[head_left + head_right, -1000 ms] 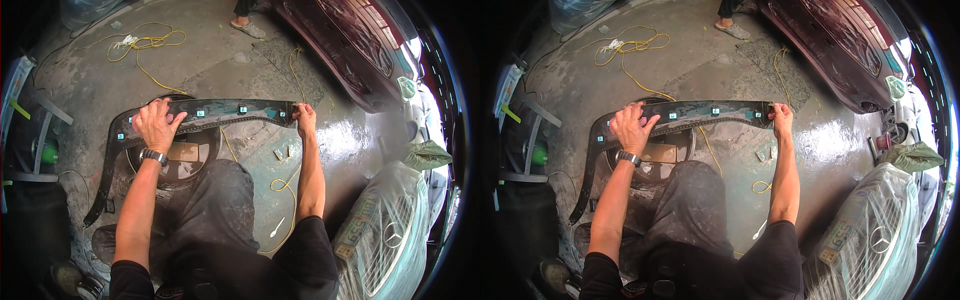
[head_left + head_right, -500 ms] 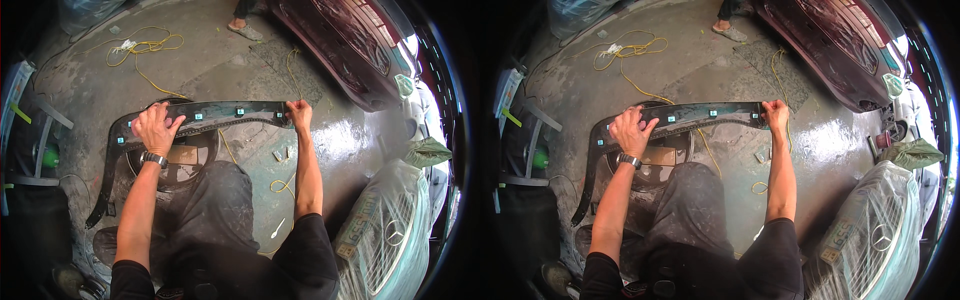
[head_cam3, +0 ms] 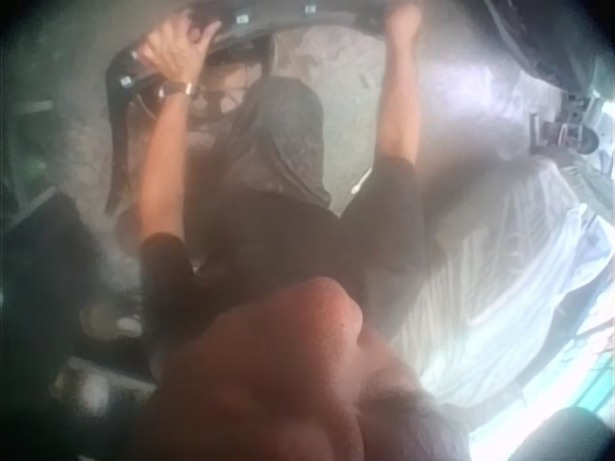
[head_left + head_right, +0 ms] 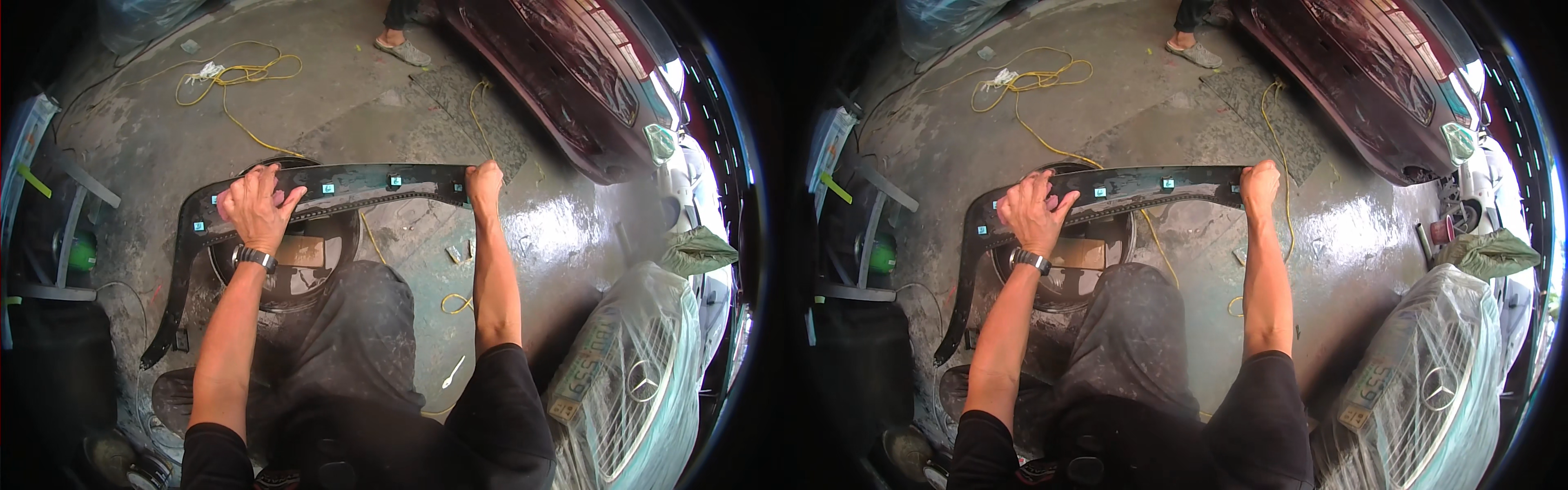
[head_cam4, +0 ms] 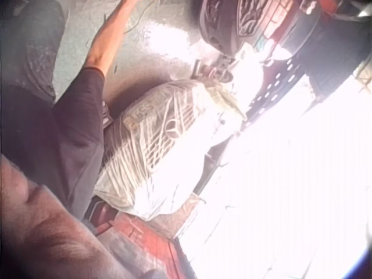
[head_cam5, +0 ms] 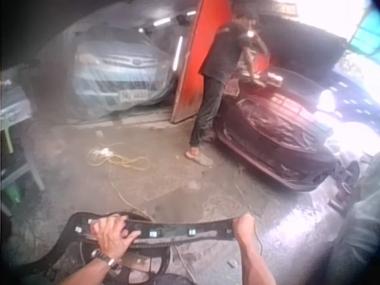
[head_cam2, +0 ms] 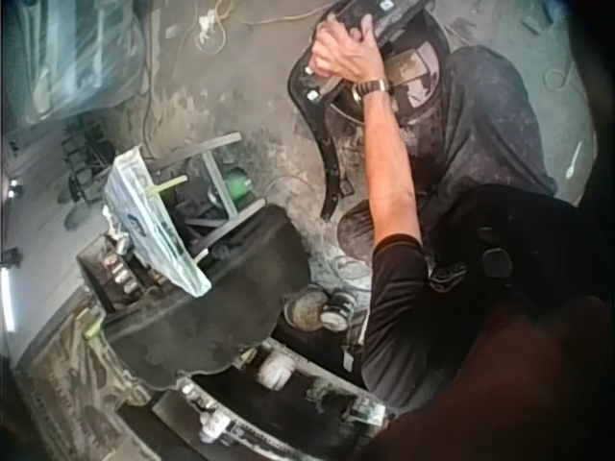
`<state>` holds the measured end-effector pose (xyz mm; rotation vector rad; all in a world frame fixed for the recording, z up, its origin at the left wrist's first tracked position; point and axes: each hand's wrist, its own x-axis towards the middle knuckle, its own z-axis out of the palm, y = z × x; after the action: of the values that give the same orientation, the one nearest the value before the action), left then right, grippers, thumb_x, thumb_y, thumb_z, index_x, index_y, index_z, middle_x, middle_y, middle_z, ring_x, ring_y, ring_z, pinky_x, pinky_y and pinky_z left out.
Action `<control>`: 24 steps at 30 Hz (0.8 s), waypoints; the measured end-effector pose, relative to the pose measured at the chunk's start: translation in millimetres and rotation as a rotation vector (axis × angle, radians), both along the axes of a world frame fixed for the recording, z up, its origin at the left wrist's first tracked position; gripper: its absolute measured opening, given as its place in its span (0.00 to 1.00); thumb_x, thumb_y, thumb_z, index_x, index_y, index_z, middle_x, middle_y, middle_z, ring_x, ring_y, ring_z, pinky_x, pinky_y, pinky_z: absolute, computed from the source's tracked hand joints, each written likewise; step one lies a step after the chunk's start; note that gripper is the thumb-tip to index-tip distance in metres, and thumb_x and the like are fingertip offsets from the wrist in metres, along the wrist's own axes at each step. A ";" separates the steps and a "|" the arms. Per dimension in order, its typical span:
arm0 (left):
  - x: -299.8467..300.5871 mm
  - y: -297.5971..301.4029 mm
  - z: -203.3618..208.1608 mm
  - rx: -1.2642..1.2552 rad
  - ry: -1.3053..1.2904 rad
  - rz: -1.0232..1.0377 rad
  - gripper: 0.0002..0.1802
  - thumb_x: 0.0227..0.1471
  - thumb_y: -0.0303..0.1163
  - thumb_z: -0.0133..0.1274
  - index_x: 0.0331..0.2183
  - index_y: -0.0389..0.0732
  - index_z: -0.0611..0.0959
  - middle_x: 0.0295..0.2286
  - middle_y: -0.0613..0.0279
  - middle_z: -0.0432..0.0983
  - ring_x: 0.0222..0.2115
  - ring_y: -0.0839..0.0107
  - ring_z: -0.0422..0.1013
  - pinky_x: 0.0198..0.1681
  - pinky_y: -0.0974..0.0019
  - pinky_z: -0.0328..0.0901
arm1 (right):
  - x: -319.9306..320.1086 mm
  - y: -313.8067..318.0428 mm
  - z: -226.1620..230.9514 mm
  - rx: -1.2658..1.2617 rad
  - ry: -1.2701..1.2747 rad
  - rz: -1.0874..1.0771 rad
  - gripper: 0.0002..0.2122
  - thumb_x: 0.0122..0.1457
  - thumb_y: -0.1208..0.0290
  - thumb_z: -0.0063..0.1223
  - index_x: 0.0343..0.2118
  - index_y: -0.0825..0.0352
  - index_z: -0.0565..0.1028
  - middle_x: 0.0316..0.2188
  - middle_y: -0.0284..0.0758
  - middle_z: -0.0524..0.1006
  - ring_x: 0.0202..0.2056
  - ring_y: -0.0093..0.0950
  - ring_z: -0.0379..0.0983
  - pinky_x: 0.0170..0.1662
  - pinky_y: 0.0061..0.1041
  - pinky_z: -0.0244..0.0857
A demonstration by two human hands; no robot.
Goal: The person sits on the floor and wipes a long, black car trim piece with a pink cloth. They clean both sides of the trim, then stand up and place the piece on a metal rack with other parts.
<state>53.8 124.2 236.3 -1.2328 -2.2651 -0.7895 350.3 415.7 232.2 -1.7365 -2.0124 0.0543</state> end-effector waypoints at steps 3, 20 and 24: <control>1.7 -0.8 0.6 -0.008 -0.007 0.009 0.32 0.39 0.54 0.67 0.44 0.48 0.81 0.43 0.67 0.75 0.43 0.63 0.67 0.47 0.57 0.58 | -7.7 1.3 -1.4 -0.008 -0.113 -0.011 0.13 0.51 0.68 0.57 0.26 0.77 0.74 0.30 0.56 0.78 0.34 0.55 0.77 0.40 0.47 0.73; -4.5 1.9 2.7 -0.034 -0.022 -0.022 0.32 0.37 0.55 0.67 0.42 0.47 0.83 0.39 0.72 0.76 0.40 0.66 0.67 0.42 0.59 0.56 | 43.9 4.8 -15.2 -0.423 0.898 0.120 0.07 0.61 0.71 0.48 0.30 0.71 0.71 0.22 0.33 0.72 0.20 0.24 0.72 0.26 0.23 0.69; -5.3 2.9 2.7 -0.029 0.001 -0.028 0.31 0.37 0.55 0.67 0.42 0.47 0.83 0.37 0.72 0.76 0.39 0.67 0.67 0.41 0.60 0.56 | 54.2 4.0 -27.9 -0.442 1.105 0.190 0.07 0.63 0.72 0.46 0.32 0.70 0.70 0.22 0.33 0.72 0.21 0.26 0.73 0.27 0.24 0.71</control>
<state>48.5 127.1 239.0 -1.2808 -2.2705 -0.7684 404.5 419.7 204.3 -1.2288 -1.3225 1.2884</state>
